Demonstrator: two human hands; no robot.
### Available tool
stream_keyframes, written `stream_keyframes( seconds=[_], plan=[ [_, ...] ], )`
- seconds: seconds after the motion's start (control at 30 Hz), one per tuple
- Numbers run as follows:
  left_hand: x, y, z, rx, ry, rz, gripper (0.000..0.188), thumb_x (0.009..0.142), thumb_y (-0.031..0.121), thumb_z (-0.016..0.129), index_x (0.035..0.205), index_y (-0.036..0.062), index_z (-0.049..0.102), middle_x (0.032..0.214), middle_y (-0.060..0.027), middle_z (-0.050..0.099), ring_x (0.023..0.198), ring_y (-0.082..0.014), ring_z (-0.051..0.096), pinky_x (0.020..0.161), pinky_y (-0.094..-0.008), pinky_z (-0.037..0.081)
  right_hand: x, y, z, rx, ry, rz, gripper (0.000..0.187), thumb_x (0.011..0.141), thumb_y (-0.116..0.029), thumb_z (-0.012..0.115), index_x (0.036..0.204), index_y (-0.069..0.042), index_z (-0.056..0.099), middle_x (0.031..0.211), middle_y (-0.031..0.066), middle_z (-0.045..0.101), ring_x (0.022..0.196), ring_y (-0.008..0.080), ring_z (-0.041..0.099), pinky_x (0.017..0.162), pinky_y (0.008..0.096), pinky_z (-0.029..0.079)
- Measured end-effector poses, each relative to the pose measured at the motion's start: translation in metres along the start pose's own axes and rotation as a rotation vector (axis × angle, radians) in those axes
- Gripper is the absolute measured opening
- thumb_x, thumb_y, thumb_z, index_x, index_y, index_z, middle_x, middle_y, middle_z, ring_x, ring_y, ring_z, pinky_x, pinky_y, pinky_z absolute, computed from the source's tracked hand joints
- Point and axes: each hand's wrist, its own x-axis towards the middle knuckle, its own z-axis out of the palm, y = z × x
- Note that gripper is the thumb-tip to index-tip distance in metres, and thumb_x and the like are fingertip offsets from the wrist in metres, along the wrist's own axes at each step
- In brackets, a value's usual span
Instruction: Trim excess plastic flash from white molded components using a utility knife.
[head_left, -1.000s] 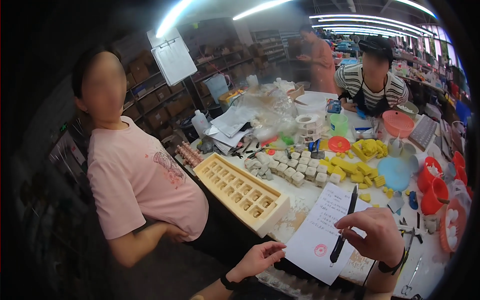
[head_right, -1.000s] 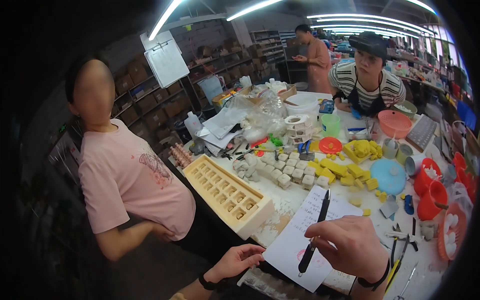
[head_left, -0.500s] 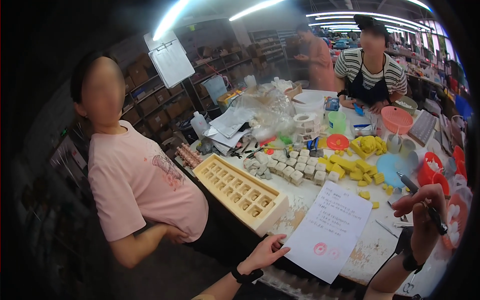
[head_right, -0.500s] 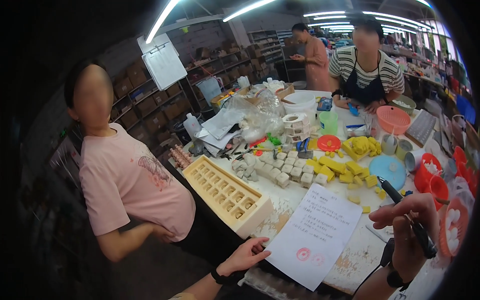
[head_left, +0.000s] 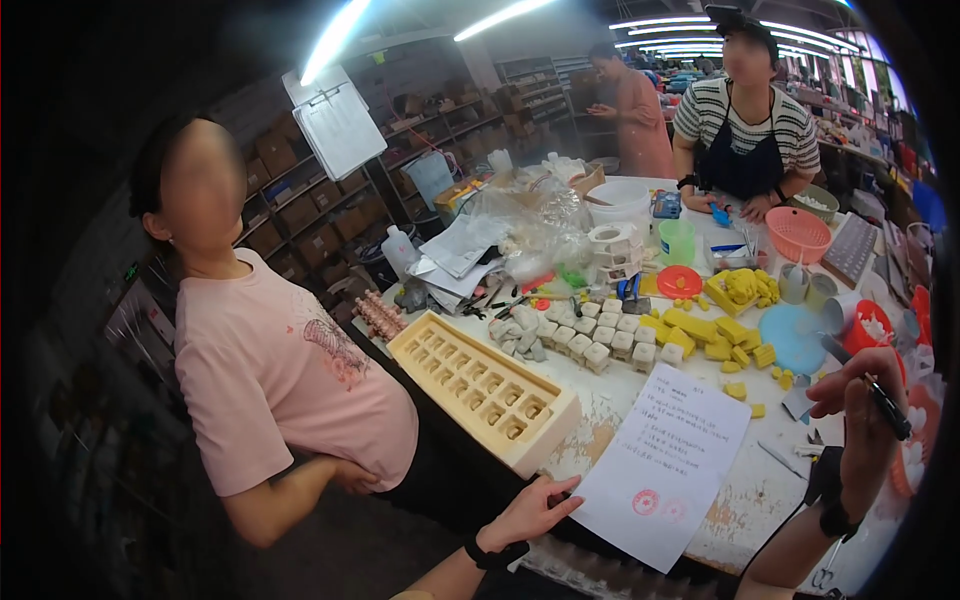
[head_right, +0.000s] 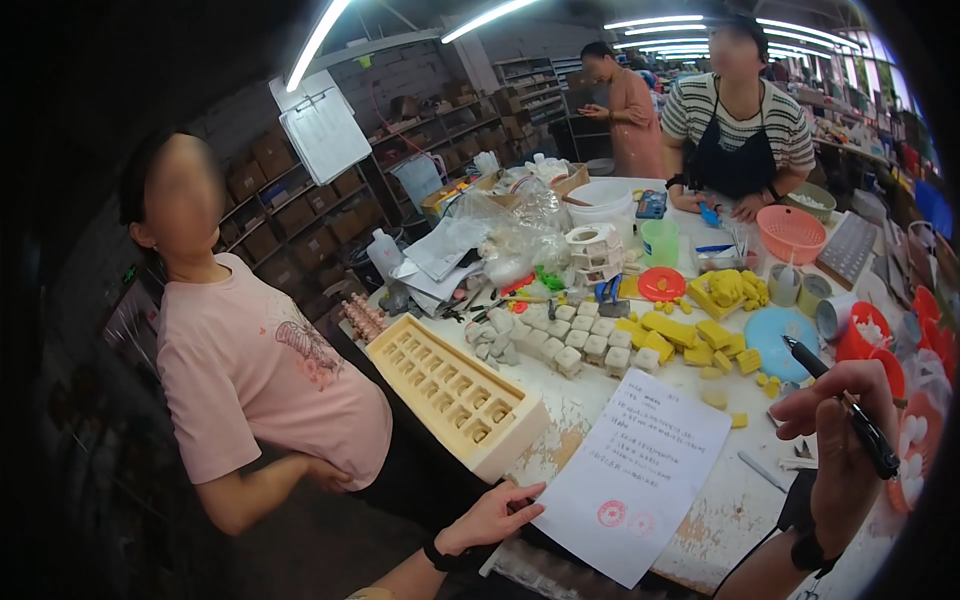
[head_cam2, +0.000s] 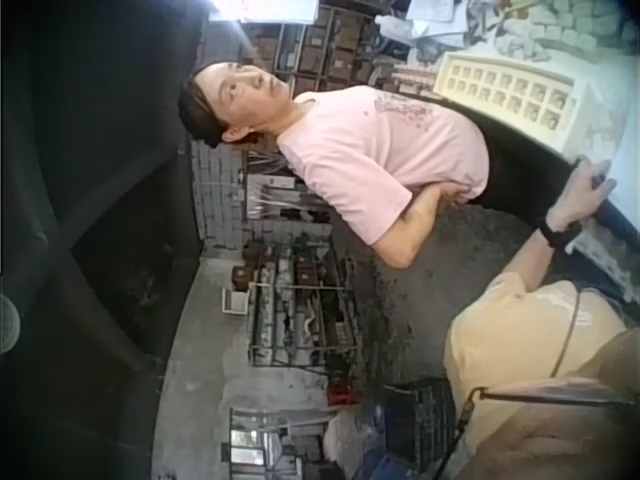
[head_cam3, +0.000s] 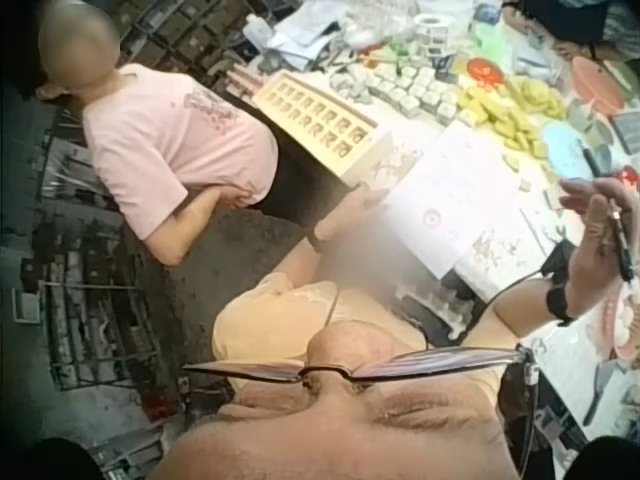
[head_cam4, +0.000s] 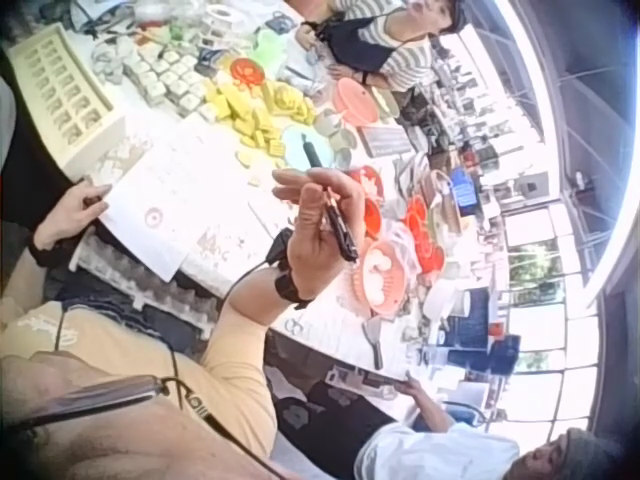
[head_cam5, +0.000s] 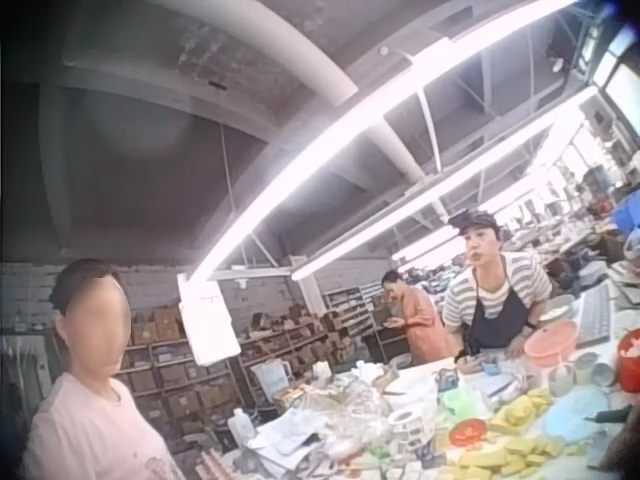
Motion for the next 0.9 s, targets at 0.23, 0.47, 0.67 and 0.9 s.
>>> stream_keyframes(
  seconds=[0.23, 0.47, 0.67, 0.9],
  plan=[
    [0.001, 0.001, -0.002, 0.024, -0.010, 0.023, 0.049, 0.095, 0.033, 0.069, 0.134, 0.0046, 0.061, 0.091, -0.0130, 0.055, 0.077, -0.0176, 0.057, 0.071, -0.0294, 0.048, 0.002, 0.006, -0.003, -0.003, -0.018, 0.039, 0.027, 0.104, -0.031, 0.055, 0.106, -0.004, 0.051, 0.080, 0.0090, 0.066, 0.068, 0.0124, 0.063, 0.060, 0.0237, 0.050],
    [0.000, 0.004, -0.003, 0.058, -0.010, 0.023, 0.048, 0.095, 0.033, 0.068, 0.134, 0.0056, 0.062, 0.091, -0.0141, 0.055, 0.077, -0.0191, 0.057, 0.072, -0.0298, 0.048, 0.005, 0.000, 0.004, -0.050, 0.037, 0.013, 0.031, 0.102, -0.034, 0.058, 0.101, -0.004, 0.051, 0.076, 0.0110, 0.070, 0.063, 0.0131, 0.065, 0.058, 0.0239, 0.052],
    [0.000, -0.006, 0.000, 0.089, -0.021, 0.033, 0.045, 0.097, 0.030, 0.067, 0.136, 0.0095, 0.061, 0.092, -0.0118, 0.056, 0.083, -0.0185, 0.058, 0.078, -0.0283, 0.048, 0.002, 0.009, -0.005, -0.030, -0.006, 0.054, 0.023, 0.104, -0.027, 0.055, 0.103, -0.004, 0.051, 0.077, 0.0094, 0.066, 0.064, 0.0117, 0.060, 0.059, 0.0240, 0.049],
    [-0.001, 0.001, -0.001, 0.103, -0.014, 0.025, 0.050, 0.097, 0.037, 0.065, 0.137, 0.0080, 0.060, 0.092, -0.0165, 0.056, 0.083, -0.0265, 0.058, 0.078, -0.0321, 0.047, 0.002, 0.003, -0.003, -0.035, -0.015, 0.041, 0.021, 0.104, -0.025, 0.055, 0.102, -0.004, 0.052, 0.075, 0.0090, 0.066, 0.064, 0.0115, 0.060, 0.059, 0.0236, 0.049]
  ],
)
